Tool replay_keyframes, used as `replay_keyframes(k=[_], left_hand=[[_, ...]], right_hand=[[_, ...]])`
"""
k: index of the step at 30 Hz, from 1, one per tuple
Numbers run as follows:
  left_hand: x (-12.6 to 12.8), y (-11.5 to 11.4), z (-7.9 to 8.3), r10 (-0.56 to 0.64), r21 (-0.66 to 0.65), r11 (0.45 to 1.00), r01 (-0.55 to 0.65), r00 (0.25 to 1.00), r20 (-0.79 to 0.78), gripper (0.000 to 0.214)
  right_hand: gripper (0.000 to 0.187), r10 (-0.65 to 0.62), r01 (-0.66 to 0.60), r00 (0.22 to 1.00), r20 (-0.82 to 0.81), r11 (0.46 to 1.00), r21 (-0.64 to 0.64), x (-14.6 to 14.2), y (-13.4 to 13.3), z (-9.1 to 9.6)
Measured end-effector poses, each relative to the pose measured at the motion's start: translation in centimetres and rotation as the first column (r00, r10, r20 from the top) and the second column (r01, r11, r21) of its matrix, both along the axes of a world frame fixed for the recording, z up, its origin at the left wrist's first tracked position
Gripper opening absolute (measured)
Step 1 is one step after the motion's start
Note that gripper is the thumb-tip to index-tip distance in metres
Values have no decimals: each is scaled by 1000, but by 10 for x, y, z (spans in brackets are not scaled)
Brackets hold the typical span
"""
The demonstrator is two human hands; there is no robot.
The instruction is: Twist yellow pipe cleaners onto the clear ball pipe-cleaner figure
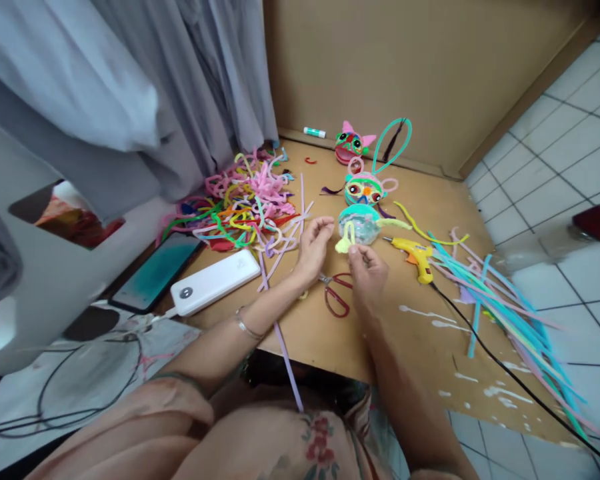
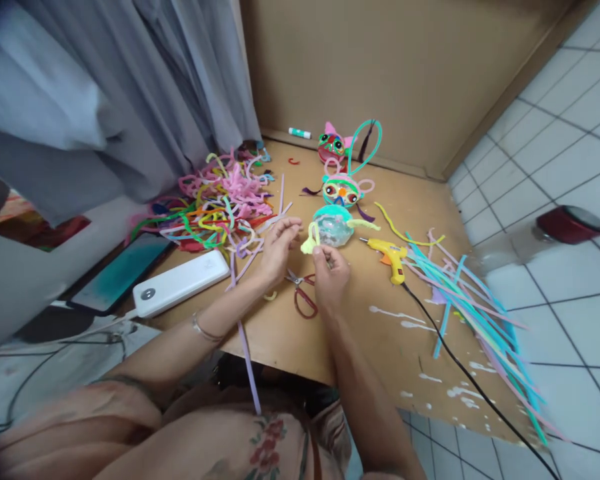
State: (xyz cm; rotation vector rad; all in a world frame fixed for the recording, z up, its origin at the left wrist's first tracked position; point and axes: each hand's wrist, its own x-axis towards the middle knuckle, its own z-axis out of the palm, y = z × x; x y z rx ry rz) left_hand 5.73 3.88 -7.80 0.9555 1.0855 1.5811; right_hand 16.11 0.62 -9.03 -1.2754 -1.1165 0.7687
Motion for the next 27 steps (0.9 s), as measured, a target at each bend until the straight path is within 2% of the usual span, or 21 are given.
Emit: replay_keyframes(k=[3, 8, 13, 20, 27], left_hand=[[2, -4, -9, -111, 48, 992, 114, 993, -48, 20], [0, -15, -14, -201, 116, 970, 214, 973, -114, 31], [0, -15, -12, -191, 90, 976, 200, 977, -98, 34], [-1, -9, -20, -219, 62, 973, 222, 974, -53, 38], [3, -15, -21, -200, 87, 974, 208, 976, -89, 37]], right_hand=[[29, -16, 16, 1000, -6, 1000, 4, 0, -2, 3], [24, -21, 19, 997, 72, 999, 25, -1, -6, 11], [22, -36, 32, 995, 96, 999, 43, 0, -6, 10], [24, 6, -7, 991, 133, 1000, 7, -1, -6, 5], [26, 9, -23, 965, 262, 999, 47, 4, -5, -4]])
